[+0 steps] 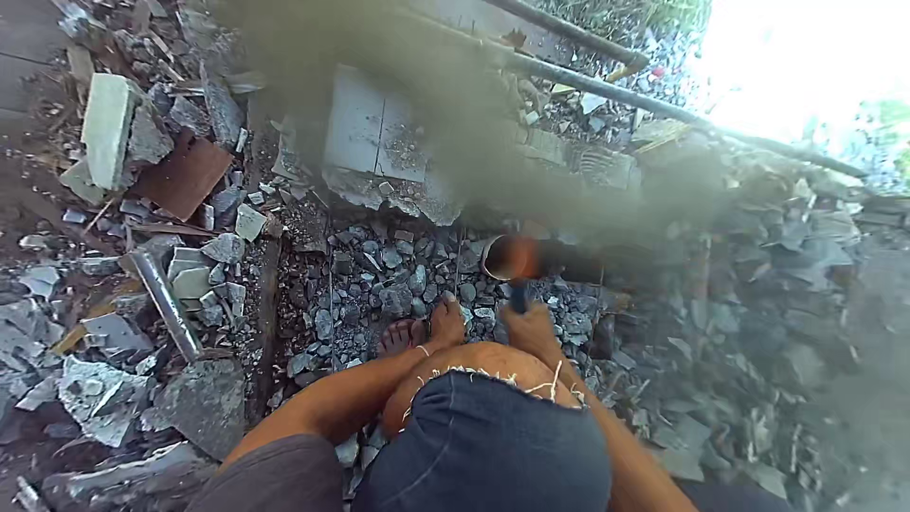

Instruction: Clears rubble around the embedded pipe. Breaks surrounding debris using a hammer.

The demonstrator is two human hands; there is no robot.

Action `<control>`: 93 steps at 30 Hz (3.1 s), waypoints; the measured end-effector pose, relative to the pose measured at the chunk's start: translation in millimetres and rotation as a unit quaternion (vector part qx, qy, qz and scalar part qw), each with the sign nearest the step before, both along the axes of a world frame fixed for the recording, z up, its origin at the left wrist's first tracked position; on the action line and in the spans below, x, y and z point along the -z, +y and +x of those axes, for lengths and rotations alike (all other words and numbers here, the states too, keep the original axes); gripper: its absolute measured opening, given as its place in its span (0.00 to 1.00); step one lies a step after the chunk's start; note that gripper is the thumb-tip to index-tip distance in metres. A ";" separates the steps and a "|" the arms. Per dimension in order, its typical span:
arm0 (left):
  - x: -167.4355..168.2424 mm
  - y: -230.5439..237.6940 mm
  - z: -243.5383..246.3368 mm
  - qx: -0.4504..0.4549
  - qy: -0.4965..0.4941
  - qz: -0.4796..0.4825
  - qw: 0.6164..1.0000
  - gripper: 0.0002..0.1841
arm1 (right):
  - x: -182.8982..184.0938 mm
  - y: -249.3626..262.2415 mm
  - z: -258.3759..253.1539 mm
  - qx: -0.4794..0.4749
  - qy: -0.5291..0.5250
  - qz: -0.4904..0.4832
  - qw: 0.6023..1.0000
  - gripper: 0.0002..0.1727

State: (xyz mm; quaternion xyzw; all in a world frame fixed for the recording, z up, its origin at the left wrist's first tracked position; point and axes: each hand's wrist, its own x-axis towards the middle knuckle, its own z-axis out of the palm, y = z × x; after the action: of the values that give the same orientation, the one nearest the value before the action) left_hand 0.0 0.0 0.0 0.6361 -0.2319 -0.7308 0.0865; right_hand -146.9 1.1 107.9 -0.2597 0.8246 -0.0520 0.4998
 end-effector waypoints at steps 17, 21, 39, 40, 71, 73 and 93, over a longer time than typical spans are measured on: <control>-25.7 -40.5 47.7 0.097 -0.044 -0.260 0.960 0.26 | -44.7 58.7 -85.5 0.033 0.110 0.022 0.993 0.21; -38.6 -92.6 50.8 0.012 -0.063 -0.295 0.953 0.20 | -27.0 104.1 -88.8 -0.164 0.089 0.136 0.973 0.20; -59.1 -101.2 -1.6 -0.087 0.181 -0.191 0.961 0.21 | 5.3 -71.1 -15.6 -0.087 -0.003 -0.186 0.979 0.17; -56.6 -102.3 -1.5 -0.085 0.167 -0.195 0.963 0.21 | 10.4 -84.0 -10.2 -0.068 -0.018 -0.189 0.979 0.15; -25.6 -117.8 27.5 0.524 -0.183 -0.193 0.809 0.21 | 81.8 -171.7 14.9 -0.094 0.006 0.054 0.994 0.17; -25.7 -122.5 25.9 0.526 -0.183 -0.185 0.810 0.21 | 80.2 -182.2 15.5 -0.163 0.039 0.063 0.984 0.20; -25.6 -141.9 19.6 0.572 -0.120 -0.181 0.791 0.23 | 39.4 -199.8 32.4 -0.156 0.070 0.072 0.983 0.17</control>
State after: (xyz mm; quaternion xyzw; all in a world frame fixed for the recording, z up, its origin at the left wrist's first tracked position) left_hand 19.6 -141.9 25.6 0.4426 -0.6899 -0.5095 -0.2617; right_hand -114.5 -198.7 68.5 -0.3513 0.8088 0.1041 0.4600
